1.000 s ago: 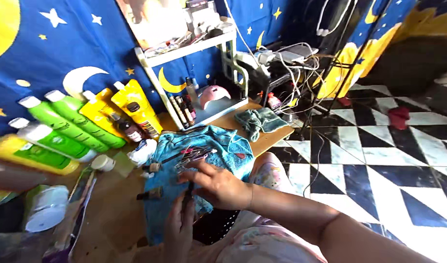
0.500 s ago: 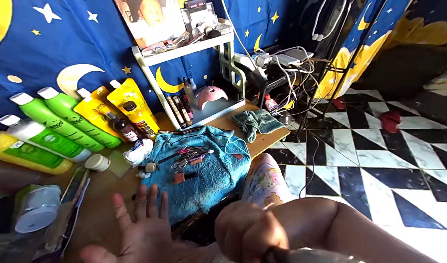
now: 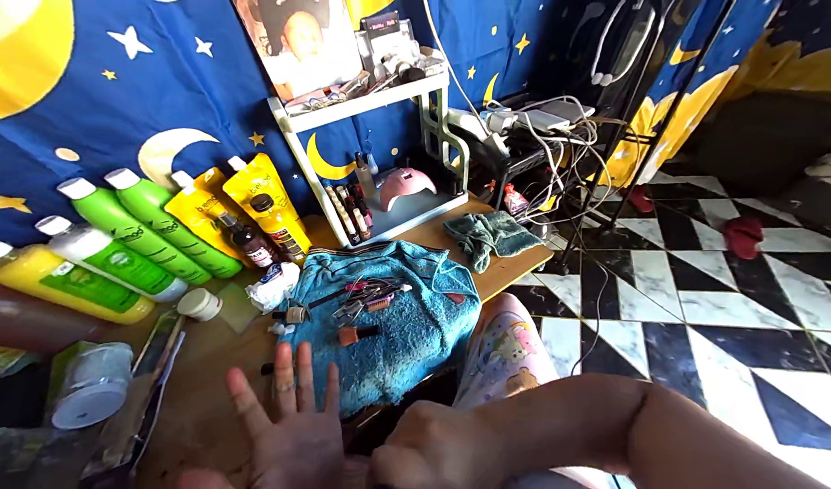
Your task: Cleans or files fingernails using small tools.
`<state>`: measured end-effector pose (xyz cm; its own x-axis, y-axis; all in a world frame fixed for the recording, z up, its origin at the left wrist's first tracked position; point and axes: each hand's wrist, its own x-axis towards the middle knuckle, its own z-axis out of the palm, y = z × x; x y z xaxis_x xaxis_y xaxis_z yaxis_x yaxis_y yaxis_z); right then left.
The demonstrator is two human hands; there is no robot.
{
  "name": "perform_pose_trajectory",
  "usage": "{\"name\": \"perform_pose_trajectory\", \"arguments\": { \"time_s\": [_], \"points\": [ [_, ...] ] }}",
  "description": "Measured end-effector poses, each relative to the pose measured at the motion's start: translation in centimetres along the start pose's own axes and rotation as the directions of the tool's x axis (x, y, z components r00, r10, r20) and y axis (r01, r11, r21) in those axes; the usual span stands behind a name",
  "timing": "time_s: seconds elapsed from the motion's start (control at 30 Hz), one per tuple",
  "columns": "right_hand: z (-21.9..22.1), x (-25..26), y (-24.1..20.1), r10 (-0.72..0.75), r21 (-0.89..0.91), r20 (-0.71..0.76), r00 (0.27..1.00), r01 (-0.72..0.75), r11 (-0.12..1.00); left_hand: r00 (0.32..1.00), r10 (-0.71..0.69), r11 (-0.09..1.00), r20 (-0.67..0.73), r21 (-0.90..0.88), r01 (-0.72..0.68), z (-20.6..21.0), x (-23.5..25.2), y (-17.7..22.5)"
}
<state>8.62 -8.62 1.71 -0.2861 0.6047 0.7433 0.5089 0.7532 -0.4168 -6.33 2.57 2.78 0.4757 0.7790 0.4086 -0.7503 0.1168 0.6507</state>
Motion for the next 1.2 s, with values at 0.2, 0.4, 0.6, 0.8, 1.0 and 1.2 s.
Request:
{"name": "perform_pose_trajectory", "arguments": {
  "time_s": [0.2, 0.4, 0.6, 0.8, 1.0, 1.2],
  "points": [
    [1.5, -1.2, 1.8, 0.189, -0.024, 0.181, 0.965, -0.188, 0.982, 0.992, -0.031, 0.999, -0.12, 0.002, 0.032, 0.8, -0.2, 0.1],
    [1.9, -2.1, 3.6, 0.074, 0.042, 0.011, 0.997, -0.075, 0.996, 0.978, -0.042, 0.998, -0.203, 0.035, 0.05, 0.9, 0.0, -0.6],
    [0.7, -1.0, 2.0, -0.023, 0.066, -0.155, 0.988, 0.033, 0.997, 0.98, -0.051, 0.996, -0.193, 0.059, 0.064, -0.4, 0.2, -1.4],
    [3.1, -1.9, 3.7, 0.353, 0.25, 0.165, 0.921, -0.385, 0.888, 0.983, -0.076, 0.996, 0.167, 0.069, 0.065, 0.0, -0.4, -2.9],
    [2.9, 0.1, 3.6, 0.448, 0.651, -0.08, 0.891, -0.293, 0.701, 0.888, 0.318, 0.587, 0.332, 0.666, -0.459, 1.5, -0.9, -4.4],
    [-0.6, 3.1, 5.9, 0.457, 0.728, -0.429, 0.779, -0.001, 0.685, 0.873, 0.023, 0.733, 0.488, 0.585, -0.347, 3.8, -1.4, -6.7]
  ]
}}
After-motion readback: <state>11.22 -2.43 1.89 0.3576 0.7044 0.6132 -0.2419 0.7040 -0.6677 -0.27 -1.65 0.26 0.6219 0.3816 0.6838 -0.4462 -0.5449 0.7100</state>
